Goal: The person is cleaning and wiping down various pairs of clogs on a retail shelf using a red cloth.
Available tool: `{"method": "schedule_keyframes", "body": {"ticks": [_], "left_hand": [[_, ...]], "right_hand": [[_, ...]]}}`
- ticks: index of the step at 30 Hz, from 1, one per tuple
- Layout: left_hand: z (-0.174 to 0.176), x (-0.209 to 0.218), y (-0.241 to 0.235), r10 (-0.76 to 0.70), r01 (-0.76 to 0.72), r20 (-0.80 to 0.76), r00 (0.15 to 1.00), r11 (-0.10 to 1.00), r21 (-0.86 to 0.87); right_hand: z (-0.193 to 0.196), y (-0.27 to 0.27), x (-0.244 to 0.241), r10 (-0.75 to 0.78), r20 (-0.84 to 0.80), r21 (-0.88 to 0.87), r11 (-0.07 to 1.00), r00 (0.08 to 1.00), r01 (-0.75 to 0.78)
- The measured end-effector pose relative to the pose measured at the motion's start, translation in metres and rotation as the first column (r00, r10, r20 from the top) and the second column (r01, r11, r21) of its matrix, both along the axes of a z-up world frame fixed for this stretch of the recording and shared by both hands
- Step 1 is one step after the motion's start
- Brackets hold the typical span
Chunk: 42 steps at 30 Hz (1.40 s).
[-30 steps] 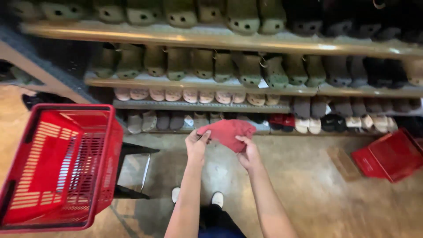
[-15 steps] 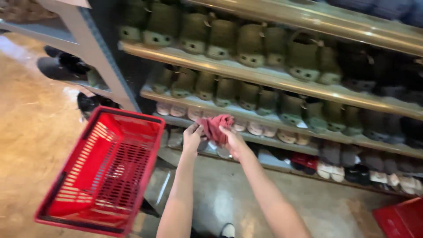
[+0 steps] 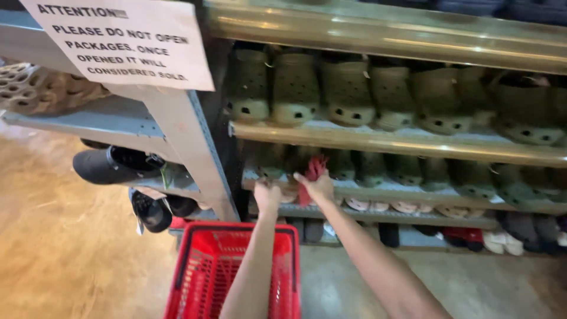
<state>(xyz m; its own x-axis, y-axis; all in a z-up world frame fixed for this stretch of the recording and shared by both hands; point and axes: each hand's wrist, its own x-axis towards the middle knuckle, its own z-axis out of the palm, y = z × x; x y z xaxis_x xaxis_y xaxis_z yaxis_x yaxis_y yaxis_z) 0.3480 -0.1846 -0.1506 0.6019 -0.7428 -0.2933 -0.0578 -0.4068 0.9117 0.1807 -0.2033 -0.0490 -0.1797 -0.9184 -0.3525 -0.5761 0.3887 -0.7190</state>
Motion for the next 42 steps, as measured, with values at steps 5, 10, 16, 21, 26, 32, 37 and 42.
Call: {"method": "schedule_keyframes", "body": {"ticks": [5,10,16,21,26,32,37,42], "left_hand": [[-0.036,0.001,-0.044,-0.117,0.093,0.063,0.991,0.951,0.293],[-0.009,0.0,-0.042,-0.063,0.001,0.166,0.984,0.937,0.349],[0.019,0.009,-0.023,0.011,-0.028,0.08,0.997,0.977,0.211],[0.074,0.021,-0.008,0.042,-0.064,0.142,0.989,0.987,0.15],[0.057,0.037,-0.001,-0.033,0.009,0.127,0.991,0.983,0.186],[0.053,0.038,-0.008,-0.111,0.075,0.13,0.985,0.965,0.251],[0.053,0.029,-0.003,-0.119,0.08,0.125,0.985,0.957,0.279],[0.022,0.039,-0.016,-0.068,0.019,0.158,0.985,0.956,0.293]], "right_hand": [[-0.045,-0.025,0.023,-0.051,-0.182,-0.007,0.999,0.982,0.051],[-0.067,-0.033,0.024,-0.108,-0.368,-0.008,0.994,0.924,0.113],[-0.016,0.0,0.049,-0.091,-0.341,0.023,0.994,0.935,0.106],[-0.012,-0.012,0.075,-0.164,-0.263,-0.132,0.982,0.951,0.133],[0.044,-0.014,0.087,-0.061,-0.21,-0.137,0.99,0.976,0.032],[-0.01,-0.061,0.086,0.04,-0.353,0.007,0.999,0.935,-0.04],[-0.025,-0.041,0.078,-0.1,-0.182,-0.191,0.979,0.978,0.064],[-0.042,-0.036,0.07,-0.064,-0.215,-0.091,0.995,0.974,0.045]]}}
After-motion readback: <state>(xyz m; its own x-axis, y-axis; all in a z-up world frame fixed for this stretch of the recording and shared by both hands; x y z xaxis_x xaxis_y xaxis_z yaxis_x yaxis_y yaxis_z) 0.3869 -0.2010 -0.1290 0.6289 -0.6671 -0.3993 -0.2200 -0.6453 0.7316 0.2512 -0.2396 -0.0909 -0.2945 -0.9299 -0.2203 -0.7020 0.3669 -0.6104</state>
